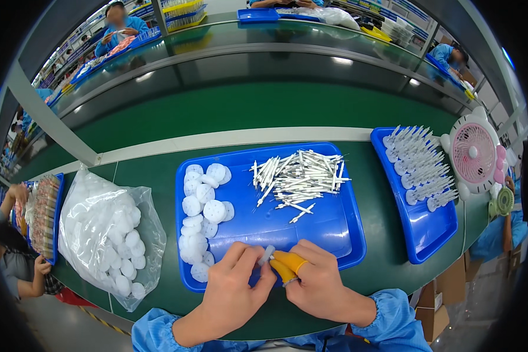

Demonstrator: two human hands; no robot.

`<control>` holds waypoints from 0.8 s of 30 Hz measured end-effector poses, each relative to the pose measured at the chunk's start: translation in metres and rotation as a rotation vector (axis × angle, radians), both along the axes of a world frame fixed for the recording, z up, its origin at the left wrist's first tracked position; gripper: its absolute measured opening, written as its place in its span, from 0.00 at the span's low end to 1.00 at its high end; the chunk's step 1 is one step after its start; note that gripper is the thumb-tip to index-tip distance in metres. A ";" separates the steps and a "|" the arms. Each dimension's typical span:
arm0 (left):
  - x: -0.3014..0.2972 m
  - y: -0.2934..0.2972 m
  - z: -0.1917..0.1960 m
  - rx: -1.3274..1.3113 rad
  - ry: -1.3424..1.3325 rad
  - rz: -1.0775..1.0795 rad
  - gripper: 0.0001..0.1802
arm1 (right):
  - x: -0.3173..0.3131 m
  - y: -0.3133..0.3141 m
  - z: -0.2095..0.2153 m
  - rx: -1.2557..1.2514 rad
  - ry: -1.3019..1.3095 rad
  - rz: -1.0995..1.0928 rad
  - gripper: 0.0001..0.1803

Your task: The person inserts white plastic rods into white circular bases using a yellow tool. They pick up a base, insert a rod, and place the assembled unit into a blue tray. The process is repeated continuously throughout the clip.

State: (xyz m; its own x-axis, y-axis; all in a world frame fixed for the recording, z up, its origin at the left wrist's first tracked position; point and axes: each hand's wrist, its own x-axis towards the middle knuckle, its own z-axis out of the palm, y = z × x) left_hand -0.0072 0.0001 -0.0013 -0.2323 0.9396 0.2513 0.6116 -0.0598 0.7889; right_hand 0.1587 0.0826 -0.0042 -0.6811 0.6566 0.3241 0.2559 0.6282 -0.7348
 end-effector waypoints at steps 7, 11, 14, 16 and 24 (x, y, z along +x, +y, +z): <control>-0.010 0.006 0.000 -0.053 -0.051 0.097 0.10 | 0.003 0.040 0.006 0.084 -0.120 0.013 0.18; -0.018 0.007 0.007 -0.105 -0.106 0.073 0.08 | 0.009 0.066 -0.003 0.354 -0.274 -0.075 0.08; -0.019 0.007 0.006 -0.146 -0.182 0.048 0.08 | 0.009 0.065 0.003 0.404 -0.300 0.007 0.13; -0.020 0.007 0.006 -0.163 -0.251 0.038 0.08 | 0.010 0.057 0.010 0.232 -0.228 0.084 0.18; -0.018 0.006 0.005 -0.132 -0.292 -0.015 0.10 | 0.014 0.029 0.017 0.035 -0.121 0.229 0.31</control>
State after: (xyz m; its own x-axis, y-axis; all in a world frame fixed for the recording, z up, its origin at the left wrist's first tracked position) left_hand -0.0252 0.0062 0.0039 -0.2628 0.9635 0.0515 0.3578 0.0477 0.9326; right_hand 0.1722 0.1112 0.0130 -0.8458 0.4709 0.2507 0.1890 0.7040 -0.6846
